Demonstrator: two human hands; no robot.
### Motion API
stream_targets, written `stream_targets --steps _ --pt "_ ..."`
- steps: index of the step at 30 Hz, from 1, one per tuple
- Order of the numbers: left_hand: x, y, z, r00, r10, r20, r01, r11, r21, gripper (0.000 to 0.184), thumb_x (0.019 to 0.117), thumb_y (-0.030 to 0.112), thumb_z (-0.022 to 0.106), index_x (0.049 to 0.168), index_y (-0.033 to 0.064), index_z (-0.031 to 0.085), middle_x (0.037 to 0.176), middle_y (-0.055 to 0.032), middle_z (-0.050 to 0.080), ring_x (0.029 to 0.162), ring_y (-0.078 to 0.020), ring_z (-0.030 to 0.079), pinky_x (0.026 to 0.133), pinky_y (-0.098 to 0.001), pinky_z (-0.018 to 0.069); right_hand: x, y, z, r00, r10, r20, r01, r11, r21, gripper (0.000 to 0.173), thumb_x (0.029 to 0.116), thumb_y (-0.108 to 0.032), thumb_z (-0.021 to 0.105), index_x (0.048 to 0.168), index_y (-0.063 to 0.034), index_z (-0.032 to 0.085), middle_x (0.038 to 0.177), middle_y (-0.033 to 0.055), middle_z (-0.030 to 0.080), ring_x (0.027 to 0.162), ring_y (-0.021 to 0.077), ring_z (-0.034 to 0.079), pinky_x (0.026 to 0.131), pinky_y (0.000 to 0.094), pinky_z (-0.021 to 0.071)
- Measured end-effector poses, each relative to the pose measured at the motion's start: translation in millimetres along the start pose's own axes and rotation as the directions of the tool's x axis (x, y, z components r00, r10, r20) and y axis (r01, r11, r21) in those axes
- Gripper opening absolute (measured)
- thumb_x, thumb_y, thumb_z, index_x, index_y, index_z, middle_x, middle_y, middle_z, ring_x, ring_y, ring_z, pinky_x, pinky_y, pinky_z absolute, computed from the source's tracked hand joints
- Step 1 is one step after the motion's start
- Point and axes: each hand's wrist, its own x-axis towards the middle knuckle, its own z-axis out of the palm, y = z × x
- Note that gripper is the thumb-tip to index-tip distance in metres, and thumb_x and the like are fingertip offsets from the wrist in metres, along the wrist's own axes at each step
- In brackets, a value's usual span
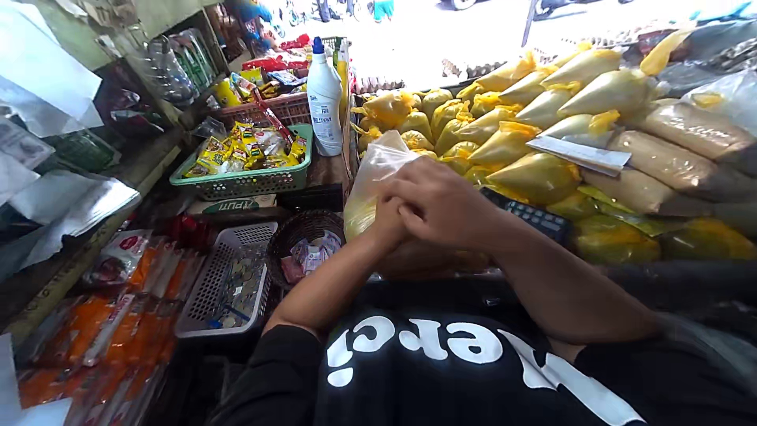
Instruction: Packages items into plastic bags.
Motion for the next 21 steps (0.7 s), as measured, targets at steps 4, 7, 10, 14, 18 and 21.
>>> stream_targets --steps 4,7,10,14,18,21 --pt "15.0 11.5 -8.3 0.999 0.023 -0.034 -0.021 0.998 0.056 0.028 0.0967 0.015 0.063 0.117 -0.0049 0.065 0.105 -0.0228 0.068 0.098 -0.0379 0.068 0.08 -0.057 0.0553 9.4 40.2 -11.7 0.925 0.368 0.09 -0.379 0.894 0.239 0.037 0.0963 -0.038 0.064 0.12 -0.0096 0.069 0.124 0.0129 0.064 0.106 0.0275 0.065 0.084 0.051 0.055" --pt "13.5 3.3 -2.4 0.972 0.22 -0.085 -0.198 0.957 0.213 0.02 0.0924 0.014 0.068 0.102 -0.0032 0.07 0.098 -0.0209 0.068 0.092 -0.0366 0.069 0.076 -0.0529 0.057 31.9 58.2 -9.7 0.733 0.566 0.378 -0.655 0.737 0.166 0.059 0.1013 -0.06 0.051 0.112 -0.005 0.069 0.101 0.0169 0.07 0.097 0.0346 0.067 0.088 0.0632 0.0493" --pt "12.5 -11.1 6.7 0.866 0.421 -0.269 -0.335 0.889 0.312 0.014 0.0855 0.01 0.071 0.093 -0.0019 0.069 0.088 -0.0178 0.067 0.08 -0.033 0.07 0.066 -0.0461 0.0578 34.7 60.8 -9.9 0.656 0.628 0.419 -0.708 0.704 0.054 0.066 0.0959 -0.067 0.056 0.116 -0.0052 0.068 0.105 0.0197 0.07 0.101 0.0384 0.067 0.088 0.0655 0.0495" --pt "7.1 -10.8 5.1 0.833 0.471 -0.289 -0.408 0.877 0.253 0.012 0.0856 0.002 0.07 0.094 -0.0051 0.065 0.086 -0.0182 0.065 0.074 -0.0306 0.069 0.063 -0.0426 0.0588 29.9 60.3 -11.4 0.594 0.621 0.511 -0.75 0.657 0.074 0.066 0.1039 -0.06 0.045 0.117 0.0012 0.066 0.106 0.0239 0.068 0.102 0.0391 0.065 0.09 0.0636 0.0477" --pt "4.4 -19.3 7.0 0.663 0.599 -0.449 -0.481 0.801 0.357 0.016 0.0863 0.011 0.071 0.096 -0.0012 0.069 0.091 -0.0169 0.068 0.083 -0.0298 0.069 0.074 -0.04 0.0582 21.0 57.3 -4.6 0.679 0.526 0.511 -0.729 0.402 0.555 0.018 0.1059 -0.016 0.054 0.112 -0.0004 0.061 0.087 0.0059 0.065 0.075 0.0099 0.062 0.072 0.029 0.0526" --pt "7.9 -31.8 6.1 0.591 0.54 -0.599 -0.422 0.84 0.34 0.025 0.0927 0.017 0.064 0.116 0.0104 0.068 0.109 -0.0158 0.06 0.104 -0.0303 0.058 0.094 -0.0429 0.0482 8.7 43.2 1.7 0.635 0.666 0.391 -0.552 0.036 0.833 0.022 0.1056 -0.012 0.053 0.127 -0.0078 0.054 0.086 0.0024 0.065 0.065 0.0058 0.059 0.06 0.0214 0.0517"
